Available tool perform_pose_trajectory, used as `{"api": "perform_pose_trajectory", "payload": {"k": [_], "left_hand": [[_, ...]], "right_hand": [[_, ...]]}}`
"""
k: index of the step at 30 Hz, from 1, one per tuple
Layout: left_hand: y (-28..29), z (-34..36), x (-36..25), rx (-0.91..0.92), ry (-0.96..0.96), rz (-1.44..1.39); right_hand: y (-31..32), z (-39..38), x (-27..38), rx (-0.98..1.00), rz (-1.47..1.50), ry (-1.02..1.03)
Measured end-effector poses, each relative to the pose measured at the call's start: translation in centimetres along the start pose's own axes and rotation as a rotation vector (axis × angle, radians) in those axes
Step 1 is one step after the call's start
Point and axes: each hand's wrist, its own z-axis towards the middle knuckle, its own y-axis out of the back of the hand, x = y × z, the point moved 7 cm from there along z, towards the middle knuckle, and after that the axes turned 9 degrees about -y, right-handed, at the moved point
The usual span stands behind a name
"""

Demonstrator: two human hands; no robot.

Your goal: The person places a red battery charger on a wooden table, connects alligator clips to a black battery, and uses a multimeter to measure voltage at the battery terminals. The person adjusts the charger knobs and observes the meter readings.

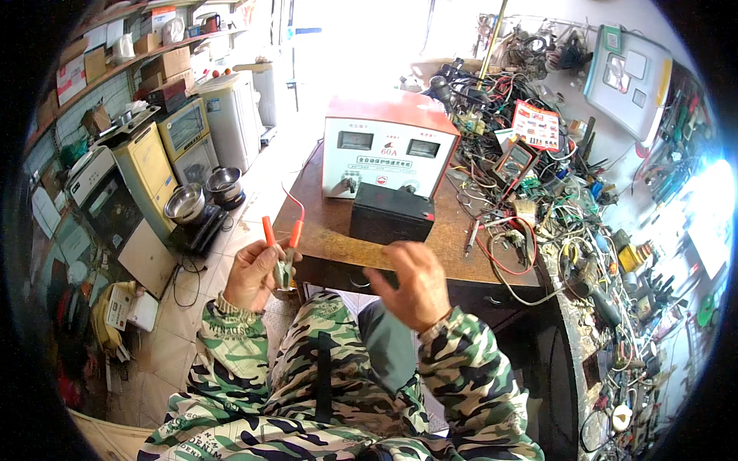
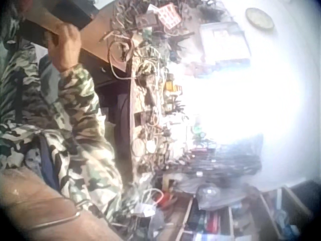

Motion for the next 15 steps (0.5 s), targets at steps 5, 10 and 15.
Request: {"api": "perform_pose_trajectory", "payload": {"k": [5, 10, 15], "left_hand": [[-5.9, 0.8, -0.1, 0.089, 0.013, 0.073], [-7.9, 3.0, 0.0, 0.185, 0.061, 0.153], [-9.5, 7.4, 2.0, 0.195, 0.059, 0.04]], "right_hand": [[-1.7, -2.0, -0.5, 0.165, 0.352, -0.156], [-2.0, -1.6, -3.4, 0.27, 0.543, -0.36], [-2.9, -2.6, -9.2, 0.145, 0.65, -0.519]]}}
